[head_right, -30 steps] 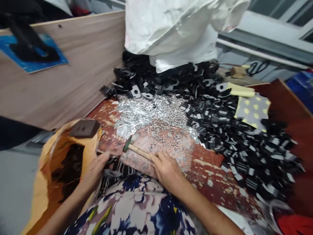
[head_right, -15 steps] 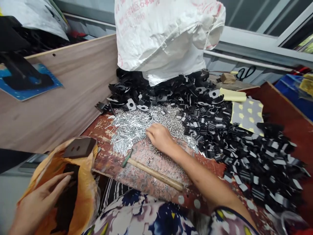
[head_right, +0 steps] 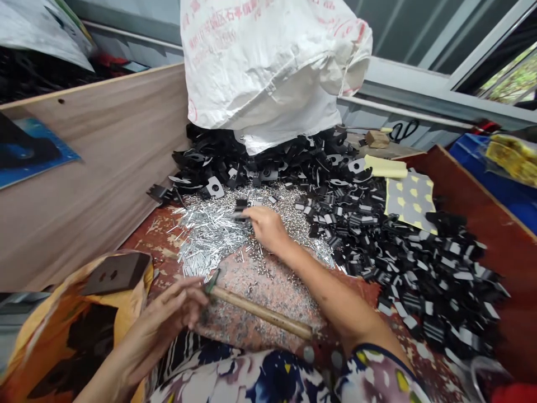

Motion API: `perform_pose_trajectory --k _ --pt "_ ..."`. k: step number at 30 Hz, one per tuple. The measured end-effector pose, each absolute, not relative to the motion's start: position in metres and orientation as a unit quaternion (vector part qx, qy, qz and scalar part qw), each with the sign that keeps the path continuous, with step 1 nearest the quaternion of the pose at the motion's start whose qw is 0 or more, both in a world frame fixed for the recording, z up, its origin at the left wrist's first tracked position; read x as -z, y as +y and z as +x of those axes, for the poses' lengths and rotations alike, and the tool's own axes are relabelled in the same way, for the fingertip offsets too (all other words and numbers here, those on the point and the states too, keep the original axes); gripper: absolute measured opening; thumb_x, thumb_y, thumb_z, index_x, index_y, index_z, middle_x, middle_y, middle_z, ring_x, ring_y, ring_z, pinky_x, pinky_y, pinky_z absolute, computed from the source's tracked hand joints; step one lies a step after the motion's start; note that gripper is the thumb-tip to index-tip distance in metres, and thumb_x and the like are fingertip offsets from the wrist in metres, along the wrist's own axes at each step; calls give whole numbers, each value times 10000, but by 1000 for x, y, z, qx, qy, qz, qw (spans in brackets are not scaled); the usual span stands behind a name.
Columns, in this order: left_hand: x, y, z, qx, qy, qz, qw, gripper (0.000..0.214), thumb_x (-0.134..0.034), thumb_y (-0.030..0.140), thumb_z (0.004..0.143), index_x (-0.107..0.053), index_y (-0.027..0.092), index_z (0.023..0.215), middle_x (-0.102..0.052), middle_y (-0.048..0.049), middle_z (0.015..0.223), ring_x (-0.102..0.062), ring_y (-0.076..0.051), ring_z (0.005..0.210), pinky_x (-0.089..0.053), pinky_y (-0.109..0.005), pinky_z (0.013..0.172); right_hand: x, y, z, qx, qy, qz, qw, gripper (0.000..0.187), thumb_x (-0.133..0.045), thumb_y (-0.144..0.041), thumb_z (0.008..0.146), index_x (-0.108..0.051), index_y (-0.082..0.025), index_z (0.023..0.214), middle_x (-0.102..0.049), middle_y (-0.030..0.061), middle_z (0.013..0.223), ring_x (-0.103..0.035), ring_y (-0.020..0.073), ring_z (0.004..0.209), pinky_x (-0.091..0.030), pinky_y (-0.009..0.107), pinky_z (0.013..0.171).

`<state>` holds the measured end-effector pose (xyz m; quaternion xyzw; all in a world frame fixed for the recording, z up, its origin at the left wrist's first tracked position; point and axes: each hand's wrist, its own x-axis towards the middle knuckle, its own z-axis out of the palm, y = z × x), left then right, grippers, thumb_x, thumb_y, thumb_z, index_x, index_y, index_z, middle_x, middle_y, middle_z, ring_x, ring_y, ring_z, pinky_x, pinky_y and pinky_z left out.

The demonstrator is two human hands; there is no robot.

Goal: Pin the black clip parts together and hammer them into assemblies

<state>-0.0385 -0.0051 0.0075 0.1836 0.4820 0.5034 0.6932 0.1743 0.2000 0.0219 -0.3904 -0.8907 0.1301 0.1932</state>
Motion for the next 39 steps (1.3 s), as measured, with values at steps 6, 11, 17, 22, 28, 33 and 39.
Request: perform_pose_trajectory --k 6,11,17,22,28,33,39 --pt "-5 33 -18 -497 367 102 780 393 -808 463 832 -723 264 1160 -728 -88 1101 -638 -142 667 -537 -210 475 -24 120 195 -375 -891 -166 197 371 -494 -57 986 -727 -269 1182 -764 -7 1197 -692 100 1138 -586 337 986" --pt "-5 24 -18 -514 392 65 761 279 -931 382 692 -776 219 857 -740 -39 923 -714 -195 710 -583 -241 554 -38 202 210 -257 -859 -428 109 392 -451 -239 1056 -603 -313 1409 -763 34 1193 -713 152 924 -567 353 833" --pt "-8 13 -22 -523 445 76 723 307 -943 413 659 -799 209 838 -750 -51 987 -712 -232 846 -619 -337 739 -18 305 198 -79 -756 -647 64 420 -568 -415 991 -743 -45 1086 -696 268 1201 -586 345 1192 -401 455 995" --pt "-4 4 -30 -527 532 140 648 381 -940 425 663 -813 203 945 -687 -71 1150 -621 -148 829 -536 -210 630 -10 304 190 -66 -765 -633 100 285 -570 -310 969 -692 -118 1142 -672 168 1238 -579 279 1143 -414 396 959" --pt "-4 7 -18 -502 552 222 628 317 -953 411 620 -814 170 771 -506 -57 1234 -559 -113 769 -566 -223 561 -39 227 197 -80 -851 -408 320 217 -539 -117 920 -721 -197 1007 -718 51 979 -633 220 998 -505 415 934" --pt "-11 15 11 -503 469 263 677 235 -900 387 709 -809 183 780 -530 -56 1094 -578 -139 807 -595 -235 614 -35 115 199 -205 -851 -311 371 266 -537 -101 931 -732 -268 1002 -769 -13 961 -709 177 913 -415 578 1148" --pt "-15 16 33 -522 400 285 697 179 -848 357 781 -807 183 796 -555 -60 1038 -584 -141 813 -593 -219 627 -15 68 201 -241 -797 -361 420 208 -569 -137 925 -706 -275 998 -774 -24 937 -722 169 879 -290 614 1231"
